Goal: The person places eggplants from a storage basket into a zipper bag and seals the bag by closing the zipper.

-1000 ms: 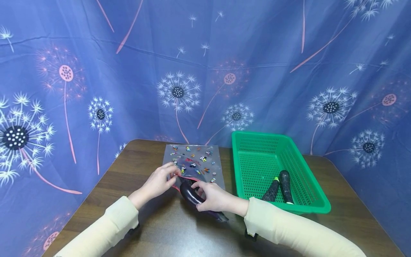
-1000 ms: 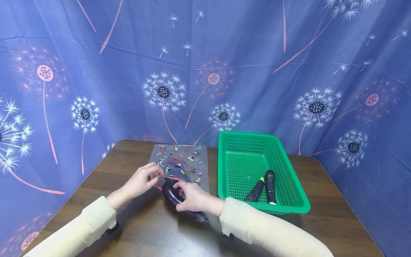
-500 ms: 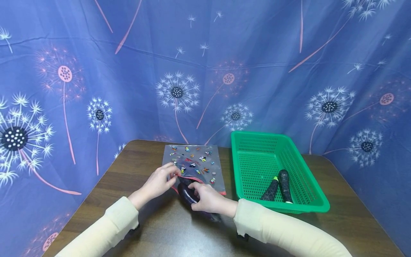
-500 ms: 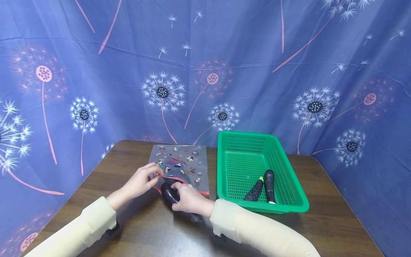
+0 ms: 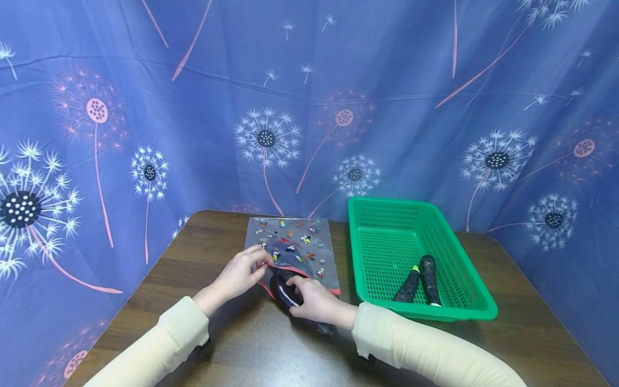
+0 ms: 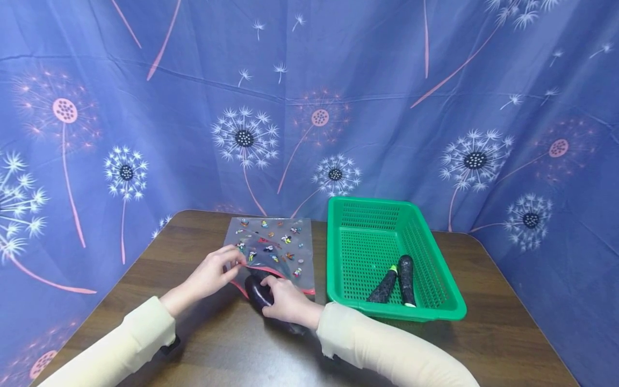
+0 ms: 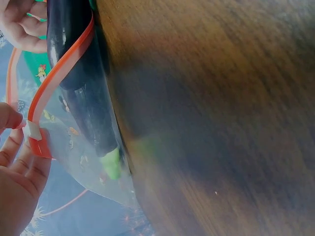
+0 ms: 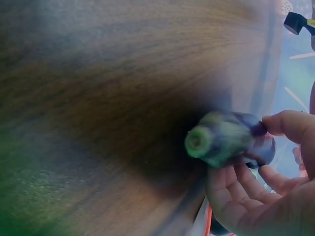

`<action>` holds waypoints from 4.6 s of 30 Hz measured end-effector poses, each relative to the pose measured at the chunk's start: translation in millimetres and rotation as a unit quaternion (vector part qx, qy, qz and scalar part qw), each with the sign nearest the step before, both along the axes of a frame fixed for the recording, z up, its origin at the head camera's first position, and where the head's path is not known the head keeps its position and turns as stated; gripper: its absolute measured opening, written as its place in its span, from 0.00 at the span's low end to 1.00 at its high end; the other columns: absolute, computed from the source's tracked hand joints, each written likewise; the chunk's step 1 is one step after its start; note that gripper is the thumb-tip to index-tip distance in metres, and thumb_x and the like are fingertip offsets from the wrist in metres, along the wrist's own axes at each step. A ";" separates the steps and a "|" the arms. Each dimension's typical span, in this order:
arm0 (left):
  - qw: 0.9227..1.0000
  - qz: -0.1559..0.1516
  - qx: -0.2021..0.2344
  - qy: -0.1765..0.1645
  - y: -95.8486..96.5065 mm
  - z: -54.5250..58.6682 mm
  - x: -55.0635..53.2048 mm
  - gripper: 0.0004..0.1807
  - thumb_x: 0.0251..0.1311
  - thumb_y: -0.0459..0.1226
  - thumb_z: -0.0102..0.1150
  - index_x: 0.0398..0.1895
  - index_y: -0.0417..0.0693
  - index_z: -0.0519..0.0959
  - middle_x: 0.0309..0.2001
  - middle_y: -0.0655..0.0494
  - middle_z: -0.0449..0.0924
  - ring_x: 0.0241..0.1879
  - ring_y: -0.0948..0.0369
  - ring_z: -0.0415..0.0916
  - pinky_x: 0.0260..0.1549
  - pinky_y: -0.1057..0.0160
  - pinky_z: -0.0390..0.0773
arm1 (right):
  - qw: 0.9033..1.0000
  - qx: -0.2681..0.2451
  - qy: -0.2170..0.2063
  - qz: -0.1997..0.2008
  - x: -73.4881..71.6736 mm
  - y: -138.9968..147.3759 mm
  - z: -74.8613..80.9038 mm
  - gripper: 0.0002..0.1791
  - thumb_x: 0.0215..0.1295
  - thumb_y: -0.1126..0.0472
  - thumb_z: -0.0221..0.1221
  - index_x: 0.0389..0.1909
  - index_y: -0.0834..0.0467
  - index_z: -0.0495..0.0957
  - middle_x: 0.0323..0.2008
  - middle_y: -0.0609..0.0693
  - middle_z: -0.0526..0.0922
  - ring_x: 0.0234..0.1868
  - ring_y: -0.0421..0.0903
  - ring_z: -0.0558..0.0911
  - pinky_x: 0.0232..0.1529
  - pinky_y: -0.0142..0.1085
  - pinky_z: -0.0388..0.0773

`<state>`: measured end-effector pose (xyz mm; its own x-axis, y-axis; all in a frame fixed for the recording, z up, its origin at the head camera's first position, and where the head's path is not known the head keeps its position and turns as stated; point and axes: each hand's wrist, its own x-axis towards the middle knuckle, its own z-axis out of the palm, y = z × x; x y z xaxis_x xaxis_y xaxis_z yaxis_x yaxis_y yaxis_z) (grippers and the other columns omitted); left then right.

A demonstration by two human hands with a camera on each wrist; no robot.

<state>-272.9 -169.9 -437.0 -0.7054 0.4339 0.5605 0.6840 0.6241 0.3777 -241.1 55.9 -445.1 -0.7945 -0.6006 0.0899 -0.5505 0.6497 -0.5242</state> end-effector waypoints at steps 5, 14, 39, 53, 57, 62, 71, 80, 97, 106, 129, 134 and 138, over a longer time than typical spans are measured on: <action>1.000 -0.001 0.000 0.000 0.0 0.6 1.0 0.13 0.48 0.26 0.60 0.32 0.55 0.79 0.32 0.65 0.75 0.29 0.65 0.72 0.27 0.69 0.71 | 1.000 -0.003 -0.005 0.011 4.1 6.0 -0.5 0.29 0.45 0.60 0.68 0.51 0.59 0.71 0.31 0.46 0.79 0.33 0.38 0.76 0.34 0.28 0.71; 1.000 0.006 -0.007 -0.004 0.2 2.2 2.8 0.12 0.48 0.26 0.61 0.31 0.53 0.79 0.32 0.66 0.74 0.28 0.66 0.72 0.27 0.68 0.72 | 1.000 -0.011 -0.013 0.009 16.7 17.3 5.4 0.29 0.45 0.61 0.68 0.51 0.59 0.71 0.38 0.51 0.79 0.40 0.44 0.78 0.39 0.32 0.74; 1.000 0.003 -0.005 0.001 -1.1 1.4 2.9 0.13 0.48 0.26 0.60 0.31 0.56 0.79 0.31 0.66 0.74 0.28 0.64 0.73 0.26 0.69 0.71 | 0.998 -0.037 -0.043 0.035 30.1 40.7 -5.2 0.28 0.42 0.69 0.65 0.49 0.59 0.72 0.30 0.46 0.78 0.31 0.35 0.76 0.34 0.26 0.73; 1.000 0.003 -0.009 -0.001 -0.7 3.3 2.5 0.12 0.49 0.26 0.60 0.31 0.55 0.79 0.31 0.65 0.74 0.28 0.65 0.72 0.27 0.69 0.71 | 0.998 -0.042 -0.041 0.034 28.2 37.1 -4.7 0.28 0.41 0.69 0.65 0.50 0.58 0.73 0.29 0.46 0.77 0.30 0.34 0.75 0.33 0.26 0.72; 1.000 0.003 -0.010 -0.002 0.1 3.0 1.8 0.12 0.50 0.27 0.60 0.31 0.55 0.79 0.32 0.66 0.75 0.29 0.65 0.72 0.27 0.69 0.71 | 0.997 -0.049 -0.040 0.035 26.7 35.2 -2.4 0.28 0.41 0.70 0.64 0.48 0.59 0.72 0.30 0.47 0.78 0.31 0.35 0.76 0.34 0.26 0.72; 1.000 0.002 -0.008 -0.003 1.3 1.9 0.9 0.12 0.50 0.27 0.60 0.32 0.55 0.79 0.32 0.67 0.75 0.29 0.66 0.72 0.28 0.69 0.72 | 0.997 -0.053 -0.034 0.036 23.0 31.9 -1.2 0.25 0.41 0.70 0.65 0.46 0.59 0.72 0.32 0.49 0.79 0.32 0.37 0.78 0.35 0.28 0.73; 1.000 0.001 -0.006 -0.003 2.4 1.5 0.1 0.12 0.50 0.27 0.61 0.32 0.55 0.79 0.32 0.67 0.75 0.28 0.67 0.71 0.27 0.70 0.71 | 0.999 -0.044 -0.012 0.029 16.8 24.8 -0.7 0.24 0.41 0.67 0.66 0.44 0.58 0.74 0.38 0.51 0.81 0.38 0.40 0.80 0.39 0.30 0.73; 1.000 0.002 -0.007 -0.011 1.9 2.7 0.6 0.13 0.49 0.26 0.60 0.32 0.55 0.79 0.32 0.66 0.75 0.29 0.65 0.72 0.27 0.69 0.71 | 0.999 -0.038 -0.022 0.020 9.2 19.5 -0.9 0.25 0.42 0.66 0.66 0.46 0.59 0.73 0.34 0.50 0.80 0.36 0.41 0.77 0.36 0.30 0.72; 1.000 0.005 -0.011 -0.014 2.7 5.1 1.9 0.12 0.50 0.27 0.60 0.33 0.54 0.79 0.33 0.65 0.75 0.29 0.65 0.72 0.28 0.68 0.72 | 1.000 -0.026 -0.008 0.006 0.2 6.9 -1.8 0.25 0.44 0.65 0.65 0.47 0.59 0.72 0.30 0.48 0.79 0.36 0.42 0.75 0.37 0.30 0.71; 1.000 0.002 -0.012 -0.009 2.6 4.1 0.9 0.13 0.49 0.26 0.60 0.32 0.54 0.79 0.32 0.64 0.75 0.29 0.65 0.72 0.28 0.69 0.72 | 1.000 -0.005 0.010 -0.007 0.1 6.5 -4.6 0.25 0.45 0.63 0.64 0.48 0.57 0.72 0.38 0.51 0.76 0.38 0.41 0.75 0.38 0.32 0.73; 1.000 -0.003 -0.007 -0.005 2.0 2.7 -0.2 0.12 0.48 0.26 0.60 0.32 0.53 0.79 0.31 0.64 0.74 0.28 0.64 0.73 0.27 0.69 0.72 | 0.998 0.035 0.058 0.011 22.9 26.3 -6.2 0.30 0.43 0.64 0.67 0.51 0.50 0.72 0.38 0.47 0.72 0.34 0.39 0.71 0.31 0.30 0.71; 1.000 -0.001 -0.007 -0.005 2.3 3.1 0.6 0.12 0.48 0.26 0.60 0.32 0.53 0.79 0.31 0.64 0.74 0.28 0.64 0.73 0.27 0.69 0.72 | 0.998 0.032 0.053 0.013 25.1 27.7 -6.0 0.30 0.43 0.67 0.65 0.52 0.51 0.71 0.37 0.48 0.72 0.33 0.39 0.71 0.30 0.31 0.71; 1.000 0.000 -0.009 -0.005 2.6 3.1 0.8 0.12 0.49 0.26 0.60 0.32 0.54 0.79 0.31 0.63 0.74 0.28 0.64 0.73 0.27 0.69 0.72 | 0.998 0.028 0.055 0.019 25.7 28.0 -6.0 0.30 0.43 0.70 0.63 0.51 0.52 0.72 0.37 0.48 0.73 0.32 0.38 0.70 0.30 0.29 0.71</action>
